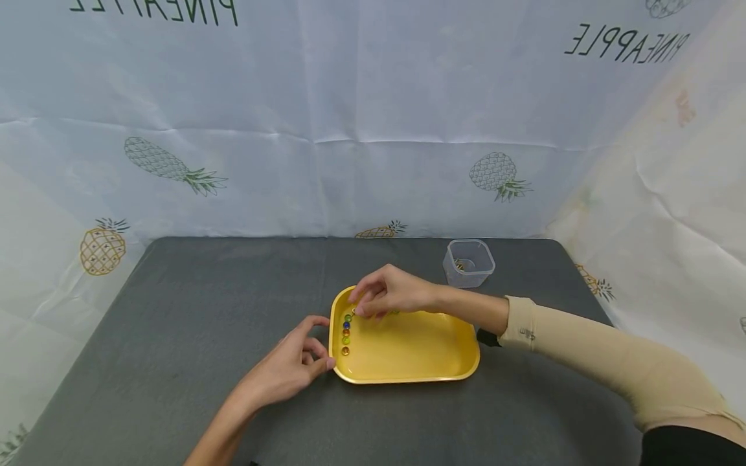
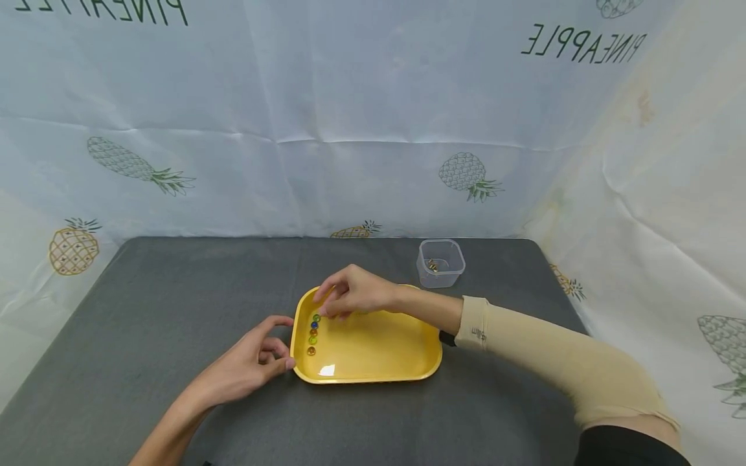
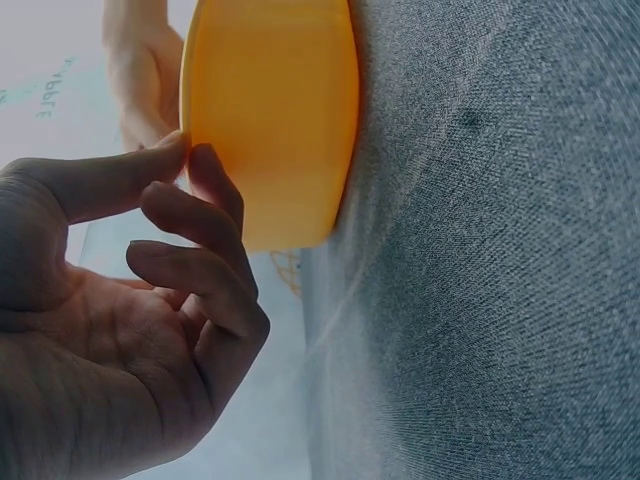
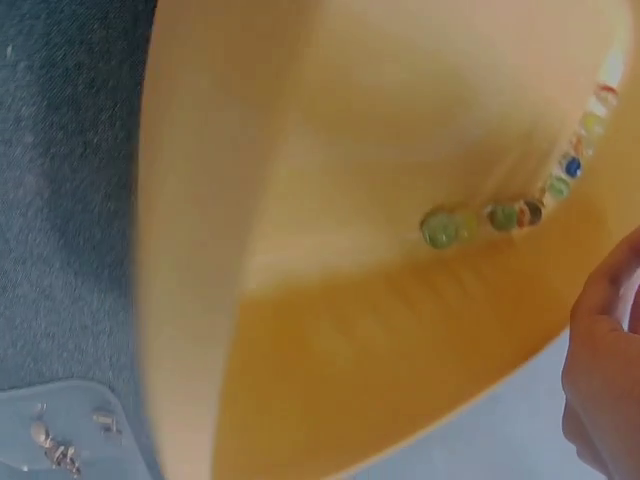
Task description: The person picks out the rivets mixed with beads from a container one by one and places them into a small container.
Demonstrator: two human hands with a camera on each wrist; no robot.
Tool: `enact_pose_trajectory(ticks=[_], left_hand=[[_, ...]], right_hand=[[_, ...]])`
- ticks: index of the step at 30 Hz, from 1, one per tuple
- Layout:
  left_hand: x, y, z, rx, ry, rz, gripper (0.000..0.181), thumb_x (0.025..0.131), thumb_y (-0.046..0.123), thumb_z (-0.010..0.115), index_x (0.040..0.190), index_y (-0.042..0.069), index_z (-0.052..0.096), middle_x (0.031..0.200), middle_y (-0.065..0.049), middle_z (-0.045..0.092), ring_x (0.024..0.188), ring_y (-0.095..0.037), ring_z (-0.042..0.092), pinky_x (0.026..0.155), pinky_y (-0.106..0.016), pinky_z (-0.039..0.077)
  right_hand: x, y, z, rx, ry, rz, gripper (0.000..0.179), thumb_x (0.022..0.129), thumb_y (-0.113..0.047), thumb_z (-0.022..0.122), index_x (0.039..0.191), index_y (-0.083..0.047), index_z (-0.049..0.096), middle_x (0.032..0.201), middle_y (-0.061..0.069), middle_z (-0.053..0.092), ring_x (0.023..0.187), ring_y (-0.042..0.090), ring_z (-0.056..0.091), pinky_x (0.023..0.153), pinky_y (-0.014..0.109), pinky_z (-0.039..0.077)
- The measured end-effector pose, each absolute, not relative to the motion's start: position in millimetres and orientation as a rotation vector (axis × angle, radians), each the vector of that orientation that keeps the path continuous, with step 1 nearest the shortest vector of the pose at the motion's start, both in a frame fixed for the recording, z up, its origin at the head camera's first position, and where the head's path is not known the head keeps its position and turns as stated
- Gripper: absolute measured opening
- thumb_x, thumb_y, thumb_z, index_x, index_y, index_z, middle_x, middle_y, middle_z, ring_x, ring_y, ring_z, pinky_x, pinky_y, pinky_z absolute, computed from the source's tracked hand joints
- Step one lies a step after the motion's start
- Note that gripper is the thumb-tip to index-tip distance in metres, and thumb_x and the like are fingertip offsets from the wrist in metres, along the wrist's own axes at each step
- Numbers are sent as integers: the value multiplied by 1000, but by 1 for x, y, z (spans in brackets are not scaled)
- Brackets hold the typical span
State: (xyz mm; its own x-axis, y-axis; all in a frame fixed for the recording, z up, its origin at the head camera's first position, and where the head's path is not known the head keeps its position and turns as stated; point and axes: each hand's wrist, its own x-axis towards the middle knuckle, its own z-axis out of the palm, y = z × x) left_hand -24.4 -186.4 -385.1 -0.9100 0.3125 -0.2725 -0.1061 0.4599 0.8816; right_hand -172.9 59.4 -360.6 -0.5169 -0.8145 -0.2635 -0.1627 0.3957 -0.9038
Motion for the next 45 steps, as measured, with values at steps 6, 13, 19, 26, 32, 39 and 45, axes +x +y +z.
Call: enact_pose_trajectory(ticks=[6,13,19,26,32,39,45], left_hand=[[-23,-189,-385,183,2305,1449,66,103,16,74,156,-1,39,97,-8,74,67,-16,58,61,-27,45],[-22,-190,-386,181,2299,1452,65,103,16,75,155,-2,39,96,-8,74,68,-16,58,62,-27,45],[-22,-192,-386,179,2299,1456,65,103,16,74,155,-1,39,97,-8,74,67,-16,58,62,-27,45],[-24,-190,-386,174,2292,1453,64,103,14,75,155,-1,40,96,-7,74,69,-18,59,62,-27,46],[-25,-190,-385,189,2293,1453,63,103,14,74,154,-1,40,95,-7,74,68,-18,60,62,-27,46],[-25,-189,-386,190,2310,1448,62,102,13,75,153,-1,42,94,-5,72,69,-18,60,62,-27,47],[-25,-188,-385,171,2308,1448,63,102,13,76,153,0,42,94,-5,72,67,-17,59,61,-27,46]], right_hand=[[-170,51,-369,-787,1936,-1123,33,103,-8,74,134,3,71,119,30,78,107,44,76,90,47,66],[-166,49,-366,-709,1935,-1063,36,104,-8,72,138,4,69,121,26,79,108,39,79,93,48,65],[-167,47,-363,-738,1927,-1062,34,104,-8,72,135,4,70,119,27,79,109,41,78,92,46,65],[-169,50,-370,-753,1954,-970,34,104,-6,72,135,6,70,116,23,81,101,33,81,89,35,66],[-167,53,-375,-643,1949,-1004,35,104,-8,72,138,2,70,114,20,82,97,24,81,89,37,66],[-163,54,-386,-559,1905,-1095,37,105,-3,69,142,3,67,117,22,81,97,21,80,89,38,66],[-161,53,-392,-563,1902,-1107,41,105,-2,68,145,4,64,116,22,81,96,18,79,87,36,66]])
